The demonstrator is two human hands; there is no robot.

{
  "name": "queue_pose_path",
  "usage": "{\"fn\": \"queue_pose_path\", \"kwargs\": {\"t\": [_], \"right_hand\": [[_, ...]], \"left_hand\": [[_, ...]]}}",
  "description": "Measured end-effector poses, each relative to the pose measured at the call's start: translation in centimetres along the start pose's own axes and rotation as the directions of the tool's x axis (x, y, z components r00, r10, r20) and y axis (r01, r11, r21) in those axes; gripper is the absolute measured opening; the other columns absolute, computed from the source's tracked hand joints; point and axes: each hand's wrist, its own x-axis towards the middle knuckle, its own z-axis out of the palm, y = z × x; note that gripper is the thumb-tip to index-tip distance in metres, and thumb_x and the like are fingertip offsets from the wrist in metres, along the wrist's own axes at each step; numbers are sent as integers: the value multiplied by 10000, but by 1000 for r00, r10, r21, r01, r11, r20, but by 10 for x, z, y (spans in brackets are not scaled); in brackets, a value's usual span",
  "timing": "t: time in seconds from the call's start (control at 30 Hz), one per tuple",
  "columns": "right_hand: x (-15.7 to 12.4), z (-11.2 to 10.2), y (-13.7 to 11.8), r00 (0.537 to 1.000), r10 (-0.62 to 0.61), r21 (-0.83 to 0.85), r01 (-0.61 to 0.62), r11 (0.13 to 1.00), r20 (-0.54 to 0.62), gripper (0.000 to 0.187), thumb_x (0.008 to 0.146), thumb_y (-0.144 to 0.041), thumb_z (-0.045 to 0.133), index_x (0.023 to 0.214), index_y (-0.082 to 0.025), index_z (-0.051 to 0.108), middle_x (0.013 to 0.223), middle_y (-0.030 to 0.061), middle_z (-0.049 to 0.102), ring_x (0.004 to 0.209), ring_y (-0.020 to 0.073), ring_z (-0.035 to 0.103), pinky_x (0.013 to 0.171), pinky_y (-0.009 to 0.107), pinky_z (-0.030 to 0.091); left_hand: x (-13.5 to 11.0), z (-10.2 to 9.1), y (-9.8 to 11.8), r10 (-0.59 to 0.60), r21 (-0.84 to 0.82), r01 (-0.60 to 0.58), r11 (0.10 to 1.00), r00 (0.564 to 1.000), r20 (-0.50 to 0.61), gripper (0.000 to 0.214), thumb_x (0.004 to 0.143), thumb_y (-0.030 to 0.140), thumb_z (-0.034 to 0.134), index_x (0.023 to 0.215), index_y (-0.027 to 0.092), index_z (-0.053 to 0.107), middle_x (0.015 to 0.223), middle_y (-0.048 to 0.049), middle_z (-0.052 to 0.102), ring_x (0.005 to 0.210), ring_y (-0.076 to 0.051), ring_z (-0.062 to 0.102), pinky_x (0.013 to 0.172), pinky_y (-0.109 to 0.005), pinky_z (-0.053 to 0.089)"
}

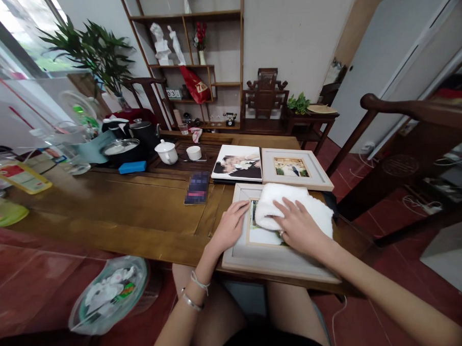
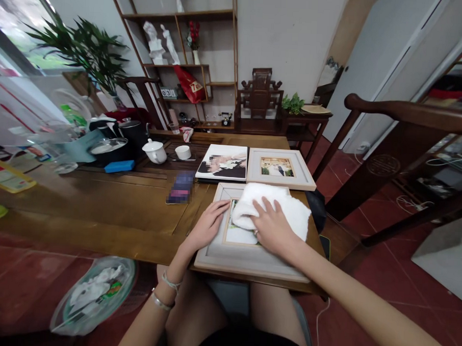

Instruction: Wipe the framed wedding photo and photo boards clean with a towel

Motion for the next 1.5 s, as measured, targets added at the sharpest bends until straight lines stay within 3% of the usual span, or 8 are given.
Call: {"fn": "queue_pose_path", "kwargs": {"t": [0.27, 0.4, 0.57, 0.73, 0.9, 1.1, 1.3, 1.5], "right_hand": [[-23, -10, -85, 974, -225, 180, 225, 958, -23, 326, 773, -220, 557, 1056, -106, 673, 1313, 206, 514, 1261, 334, 416, 1051, 457, 327], [-34, 0, -98, 959, -278, 123, 284, 951, -64, 345, 818, -243, 535, 1102, -81, 646, 1378, 251, 438, 1309, 357, 352, 1052, 488, 311], [-40, -1, -76, 977, -214, 96, 212, 972, 9, 356, 784, -207, 572, 1127, -140, 640, 1350, 188, 501, 1294, 312, 397, 1063, 460, 312], [-44, -12, -29, 993, -78, 52, 73, 996, 93, 441, 704, -67, 531, 1118, -150, 658, 1283, 177, 566, 1210, 310, 499, 1021, 462, 370], [-21, -8, 15, 996, 6, -28, -4, 1000, 91, 546, 691, -6, 480, 1205, -134, 614, 1342, 189, 515, 1278, 319, 436, 1049, 475, 344], [8, 9, -2, 989, -150, -32, 150, 988, 3, 512, 724, -21, 491, 1219, -97, 596, 1408, 211, 430, 1351, 341, 317, 1097, 512, 256], [-29, -11, -32, 925, -381, 130, 375, 918, 18, 399, 744, -87, 516, 1115, -133, 654, 1306, 190, 535, 1263, 304, 443, 1060, 461, 331], [-43, -26, 9, 971, -221, 187, 203, 961, 86, 459, 667, -28, 468, 1001, -236, 704, 1215, 98, 620, 1057, 268, 593, 931, 420, 433]], "left_hand": [[1, -4, 0, -76, -152, 57, 987, 990, -119, 411, 913, 134, 348, 1258, 188, 565, 1343, -90, 546, 1261, -181, 495, 1112, -401, 361], [2, -5, 2, -48, -85, 39, 996, 993, -104, 394, 907, 120, 364, 1225, 172, 591, 1318, -95, 573, 1263, -179, 494, 1117, -410, 362], [1, -6, 3, -3, -37, 2, 999, 1000, -31, 427, 882, 105, 409, 1280, 171, 549, 1363, -92, 544, 1308, -191, 458, 1139, -434, 336], [0, -7, 3, 44, -37, -43, 998, 999, 23, 404, 892, 114, 412, 1261, 158, 569, 1341, -88, 567, 1290, -187, 481, 1132, -413, 358], [0, -6, 3, 68, -32, -67, 997, 997, 34, 382, 909, 119, 395, 1225, 180, 601, 1315, -78, 590, 1270, -187, 501, 1122, -413, 371], [-1, -5, 1, 55, -22, -55, 998, 997, 46, 429, 919, 109, 354, 1296, 209, 534, 1371, -77, 536, 1292, -199, 474, 1115, -444, 368], [0, -6, 3, 38, 5, -38, 999, 998, 58, 415, 927, 130, 348, 1294, 192, 532, 1375, -84, 532, 1293, -199, 472, 1120, -428, 362], [-1, -6, 4, 58, 40, -61, 997, 994, 90, 375, 934, 196, 402, 1279, 213, 546, 1376, -63, 536, 1313, -199, 450, 1118, -430, 355]]}}
